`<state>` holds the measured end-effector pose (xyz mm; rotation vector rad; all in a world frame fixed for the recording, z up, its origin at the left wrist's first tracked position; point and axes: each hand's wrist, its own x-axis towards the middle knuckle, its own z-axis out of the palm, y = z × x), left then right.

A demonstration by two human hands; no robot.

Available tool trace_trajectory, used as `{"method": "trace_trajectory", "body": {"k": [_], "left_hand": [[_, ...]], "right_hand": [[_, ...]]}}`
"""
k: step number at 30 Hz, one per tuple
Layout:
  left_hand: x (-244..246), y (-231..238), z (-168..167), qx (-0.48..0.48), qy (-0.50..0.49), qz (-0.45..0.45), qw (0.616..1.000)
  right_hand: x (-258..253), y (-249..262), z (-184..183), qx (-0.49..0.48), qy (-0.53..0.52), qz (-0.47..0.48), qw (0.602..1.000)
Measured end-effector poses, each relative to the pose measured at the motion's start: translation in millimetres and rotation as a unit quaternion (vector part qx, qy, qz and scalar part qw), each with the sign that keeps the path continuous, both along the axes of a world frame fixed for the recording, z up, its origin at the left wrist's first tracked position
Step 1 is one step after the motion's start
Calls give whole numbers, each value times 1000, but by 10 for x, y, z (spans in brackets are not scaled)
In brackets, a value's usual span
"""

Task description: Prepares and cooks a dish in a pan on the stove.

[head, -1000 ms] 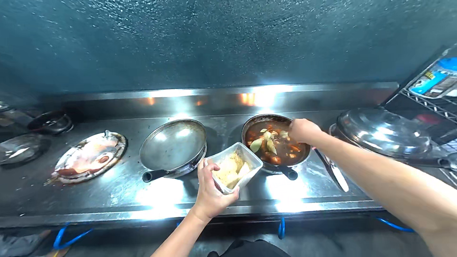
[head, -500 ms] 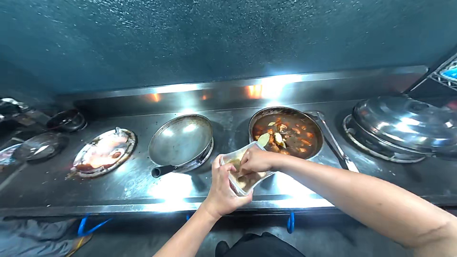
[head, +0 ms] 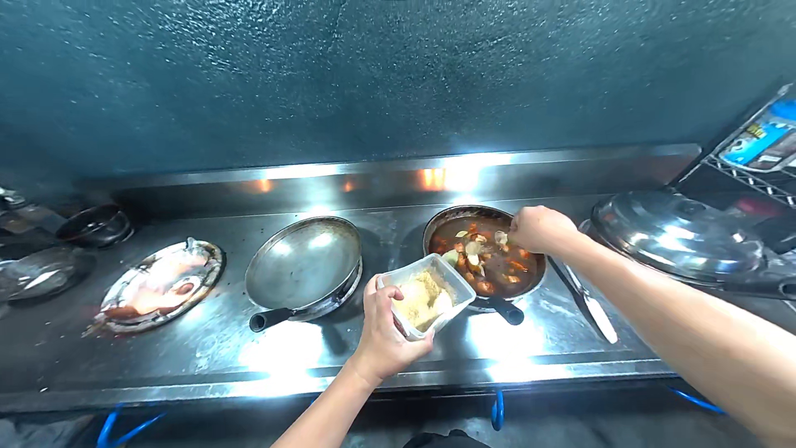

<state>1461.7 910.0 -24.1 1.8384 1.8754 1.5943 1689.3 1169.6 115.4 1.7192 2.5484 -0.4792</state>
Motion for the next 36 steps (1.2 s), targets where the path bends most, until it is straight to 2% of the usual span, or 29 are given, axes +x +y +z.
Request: {"method": "trace_trajectory", "body": {"k": [1, 3, 5, 7, 10, 14, 19, 22, 23, 24, 25, 26, 28, 30, 33, 36], "left_hand": [[-9, -7, -9, 3, 7, -3, 1000], [-25, -15, -24, 5, 20, -9, 1000], [1, -34, -32, 4, 38, -15, 999], [35, -38, -10, 3, 49, -30, 998], [48, -31, 12, 14, 44, -47, 998], [43, -62, -17, 15, 37, -41, 998], [43, -13, 34, 5, 4, -24, 1000], [39, 48, 55, 1, -1, -20, 1000], [37, 63, 62, -2, 0, -18, 1000], [36, 67, 69, -8, 1, -15, 1000], [38, 64, 73, -16, -1, -11, 1000], [41, 55, 71, -25, -2, -8, 1000], [41, 44, 52, -33, 7, -2, 999], [42, 56, 35, -32, 21, -1, 999], [91, 29, 36, -27, 40, -16, 999], [102, 26, 67, -8, 45, -33, 998]], "right_hand": [[12, -71, 18, 32, -21, 4, 999], [-108, -328, 91, 29, -8, 77, 997], [-367, -658, 2, -46, 13, 176, 983], [-681, -951, -236, -159, 30, 231, 959], [-971, -1148, -530, -302, 95, 216, 924], [-883, -979, -469, -371, 153, 210, 891], [-550, -618, -183, -374, 211, 166, 888], [-270, -270, -113, -354, 271, 86, 891], [-168, -147, -90, -315, 265, 52, 910], [-76, -33, -82, -242, 222, 25, 944], [-4, 58, -87, -141, 139, 7, 980], [42, 86, -94, -41, 45, -8, 998], [43, -84, -41, 49, -19, 4, 999], [-120, -370, 58, 36, -4, 91, 995], [-542, -835, -154, -104, -22, 239, 965], [-887, -1068, -440, -246, 16, 253, 936]]}}
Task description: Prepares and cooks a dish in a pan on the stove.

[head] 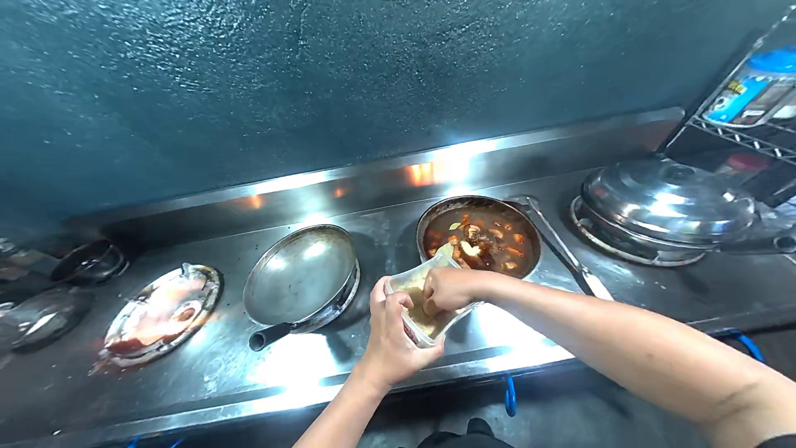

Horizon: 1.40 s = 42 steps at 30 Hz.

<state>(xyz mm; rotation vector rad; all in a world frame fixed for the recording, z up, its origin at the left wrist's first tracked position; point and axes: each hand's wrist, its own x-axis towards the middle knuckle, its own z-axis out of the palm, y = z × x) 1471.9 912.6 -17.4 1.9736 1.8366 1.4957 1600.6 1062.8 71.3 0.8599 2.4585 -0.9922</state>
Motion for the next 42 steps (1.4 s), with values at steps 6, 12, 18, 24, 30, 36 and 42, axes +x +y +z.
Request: {"method": "trace_trajectory", "body": {"k": [6, 12, 18, 24, 30, 36, 42], "left_hand": [[-56, -49, 29, 0, -28, -1, 1000], [-75, 71, 118, 4, -44, 8, 999], [-112, 65, 65, 10, -33, 10, 999], [-83, 79, 24, 12, -5, -10, 1000], [-68, 36, 30, -1, -10, -18, 1000], [-79, 57, 47, 0, -54, -4, 999], [-95, 93, -22, 18, -65, 6, 998]], "right_hand": [[106, 281, 77, -153, 65, -37, 985], [544, 839, 383, -208, 146, -153, 955], [999, 1230, 368, 238, -32, -285, 928], [383, 333, 195, 138, 36, -59, 988], [2, 90, -125, -151, 93, -92, 980], [360, 523, 311, -171, 137, -122, 968], [923, 1233, 222, 84, 76, -285, 952]]}}
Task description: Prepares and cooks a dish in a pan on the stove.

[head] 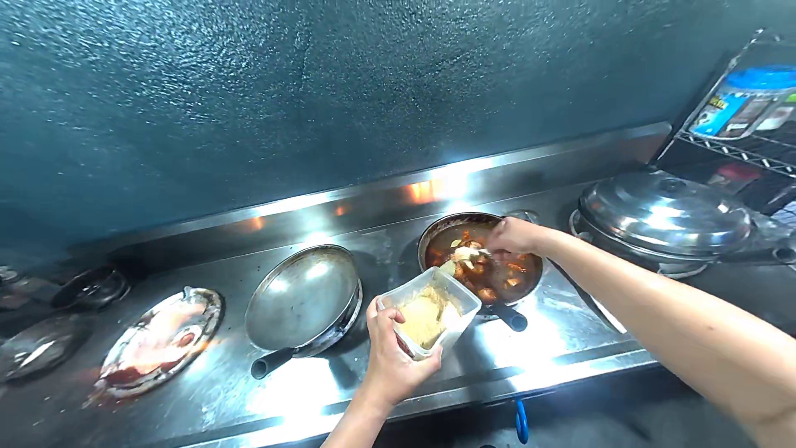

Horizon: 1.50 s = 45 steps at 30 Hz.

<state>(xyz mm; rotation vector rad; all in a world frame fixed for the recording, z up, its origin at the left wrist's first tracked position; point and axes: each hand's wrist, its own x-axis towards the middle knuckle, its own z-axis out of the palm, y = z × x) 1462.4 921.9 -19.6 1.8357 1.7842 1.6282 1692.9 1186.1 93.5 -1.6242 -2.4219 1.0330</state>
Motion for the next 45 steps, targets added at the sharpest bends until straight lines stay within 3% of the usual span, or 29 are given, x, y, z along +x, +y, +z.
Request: {"method": "trace_trajectory", "body": {"k": [2, 4, 7, 10, 12, 15, 20, 23, 25, 28, 31, 33, 36, 40, 45], "left_hand": [[-4, -35, -16, 1, 13, 1, 1000], [-20, -44, -10, -1, 28, -3, 1000], [9, -73, -63, 3, 52, -8, 999], [72, -83, -50, 7, 59, -17, 998], [79, -85, -25, 10, 54, -24, 998], [67, -124, -13, 5, 44, -28, 999], [47, -103, 41, -7, 19, -12, 1000], [17, -72, 37, -11, 12, -9, 1000], [0, -67, 20, -13, 23, 2, 1000], [-28, -106, -23, -14, 37, 6, 999], [-58, -107, -43, -11, 51, 4, 999], [-34, -98, -51, -15, 61, 5, 998], [24, -102, -34, -21, 67, -7, 997], [42, -76, -34, -5, 57, -21, 998], [54, -79, 10, -8, 35, -11, 999]], "right_hand": [[98, -12, -44, 129, -142, -33, 981], [53, -234, 106, 155, -128, 7, 980], [-302, -740, 119, 84, -50, 169, 981], [-785, -1162, -249, -18, -32, 260, 965], [-957, -1226, -397, -116, 0, 258, 959], [-897, -1117, -324, -196, 65, 233, 950], [-610, -760, 15, -214, 104, 205, 949], [-365, -484, 139, -214, 156, 136, 955], [-164, -227, 116, -164, 143, 74, 973], [71, 7, -7, 65, -68, -13, 995], [10, -333, 130, 163, -118, 23, 979], [-229, -693, 139, 142, -100, 133, 976], [-723, -1197, -248, 33, -73, 259, 963], [-990, -1249, -420, -150, 9, 236, 960], [-743, -991, -78, -209, 58, 215, 952]]}}
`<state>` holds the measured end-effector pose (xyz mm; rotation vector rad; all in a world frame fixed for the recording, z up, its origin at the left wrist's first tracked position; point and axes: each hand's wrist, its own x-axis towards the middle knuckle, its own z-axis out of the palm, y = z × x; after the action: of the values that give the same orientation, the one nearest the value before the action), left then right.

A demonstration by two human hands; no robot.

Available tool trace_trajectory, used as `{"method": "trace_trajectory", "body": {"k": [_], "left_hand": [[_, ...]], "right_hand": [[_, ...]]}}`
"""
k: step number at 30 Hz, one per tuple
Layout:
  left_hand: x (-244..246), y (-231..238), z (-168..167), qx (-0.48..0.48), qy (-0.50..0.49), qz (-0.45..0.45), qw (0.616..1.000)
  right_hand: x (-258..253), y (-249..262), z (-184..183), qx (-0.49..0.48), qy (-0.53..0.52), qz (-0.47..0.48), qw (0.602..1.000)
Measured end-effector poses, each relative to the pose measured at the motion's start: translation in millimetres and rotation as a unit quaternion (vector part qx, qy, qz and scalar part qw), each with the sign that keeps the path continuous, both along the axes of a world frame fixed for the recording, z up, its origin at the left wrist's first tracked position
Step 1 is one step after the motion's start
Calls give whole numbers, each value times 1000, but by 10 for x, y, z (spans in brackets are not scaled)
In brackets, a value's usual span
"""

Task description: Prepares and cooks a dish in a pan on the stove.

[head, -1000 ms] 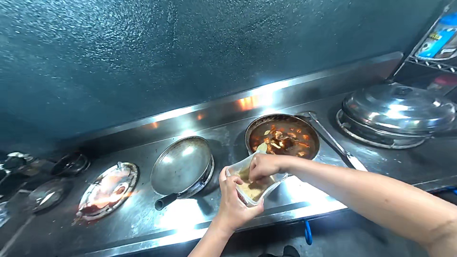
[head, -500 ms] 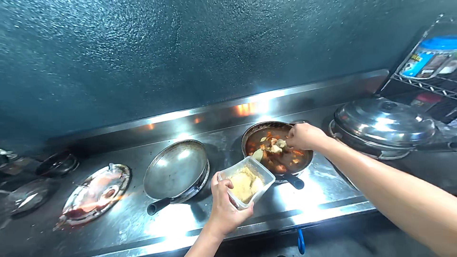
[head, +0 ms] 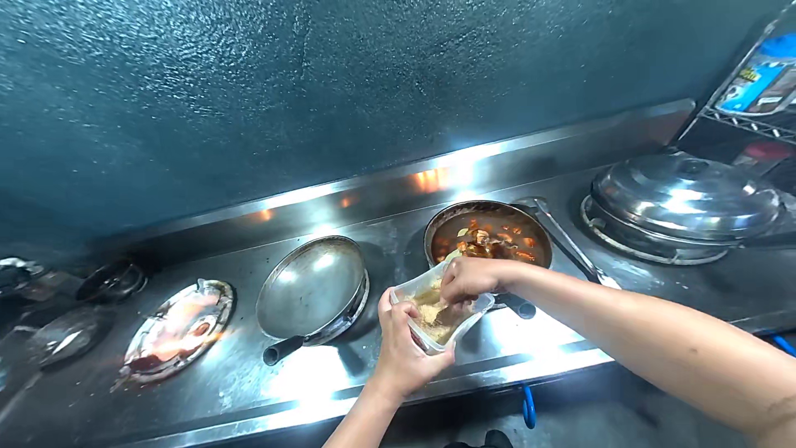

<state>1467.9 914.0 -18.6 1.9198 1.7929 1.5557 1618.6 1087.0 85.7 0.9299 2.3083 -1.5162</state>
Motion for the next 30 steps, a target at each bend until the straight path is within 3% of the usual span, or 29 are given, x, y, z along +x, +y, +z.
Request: {"method": "trace_trajectory", "body": {"k": [6, 8, 10, 12, 14, 16, 20, 28, 30], "left_hand": [[49, 116, 68, 21, 0, 9, 1000], [47, 139, 64, 29, 6, 14, 999], [45, 116, 62, 20, 10, 17, 1000], [32, 102, 67, 16, 15, 16, 1000], [35, 105, 73, 18, 22, 13, 999], [61, 90, 72, 18, 31, 3, 999], [78, 116, 70, 27, 30, -15, 999], [15, 125, 59, 14, 1, 10, 1000], [5, 132, 81, 1, -14, 14, 1000]], "right_hand": [[520, 521, 313, -23, 77, -158, 984], [689, 748, 330, 130, 17, -201, 971], [776, 832, 342, 322, -126, -209, 915], [768, 666, 414, 367, -139, -175, 903], [592, 374, 422, 331, -102, -102, 932], [302, 92, 157, 260, -79, -27, 962], [-193, -172, -330, 49, -37, 5, 998], [98, 202, 139, -30, 32, -28, 999], [258, 383, 230, -62, 66, -75, 993]]}}
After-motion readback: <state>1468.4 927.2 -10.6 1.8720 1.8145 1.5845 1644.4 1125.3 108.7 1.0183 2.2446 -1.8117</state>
